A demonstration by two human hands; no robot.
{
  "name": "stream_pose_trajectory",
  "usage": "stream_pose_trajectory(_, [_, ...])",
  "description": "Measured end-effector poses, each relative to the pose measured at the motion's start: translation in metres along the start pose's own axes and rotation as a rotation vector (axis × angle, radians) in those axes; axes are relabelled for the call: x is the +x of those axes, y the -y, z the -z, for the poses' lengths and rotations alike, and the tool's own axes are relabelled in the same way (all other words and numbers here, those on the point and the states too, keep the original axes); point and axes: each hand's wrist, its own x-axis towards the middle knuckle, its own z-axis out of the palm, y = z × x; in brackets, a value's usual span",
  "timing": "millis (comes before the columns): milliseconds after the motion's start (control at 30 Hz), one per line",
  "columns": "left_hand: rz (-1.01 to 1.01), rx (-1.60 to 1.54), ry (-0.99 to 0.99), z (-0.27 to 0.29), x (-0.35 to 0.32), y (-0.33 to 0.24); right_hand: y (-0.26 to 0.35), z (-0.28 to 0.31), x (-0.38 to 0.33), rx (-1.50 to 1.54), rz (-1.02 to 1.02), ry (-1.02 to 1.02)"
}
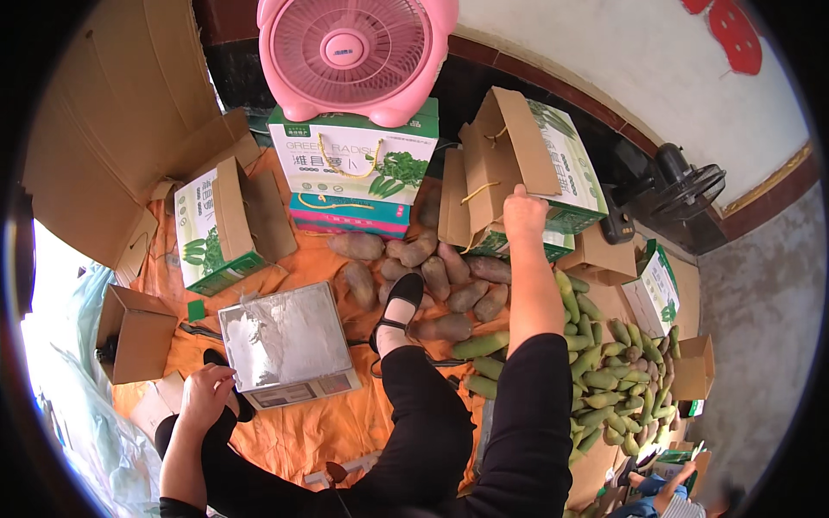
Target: Sort and pack large green vegetables into cardboard boxes.
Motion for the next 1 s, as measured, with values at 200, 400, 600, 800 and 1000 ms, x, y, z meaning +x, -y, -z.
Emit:
stream_pose_trajectory(200, [-0.065, 0.025, -0.041, 0.001, -0.007, -0.003, -0.049, 0.038, -0.05, 0.091, 0.043, -0.112])
stream_pose_trajectory(400, [-0.146, -0.038, -0.099, -0.005, -0.014, 0.009, -0.128, 0.133, -0.102, 0.557, -0.023, -0.221])
stream_pose_trajectory(600, [-0.177, -0.112, -0.099, -0.004, -0.024, 0.02, -0.174, 0.214, -0.128, 1.002, -0.281, -0.148])
stream_pose_trajectory(800, [-0.213, -0.129, -0.09, 0.004, -0.04, 0.011, -0.167, 0.256, -0.134, 1.321, -0.353, -0.092])
stream_pose_trajectory(1000, [-0.349, -0.27, 0.004, 0.025, -0.083, -0.04, -0.109, 0.313, -0.149, 1.513, -0.226, 0.058])
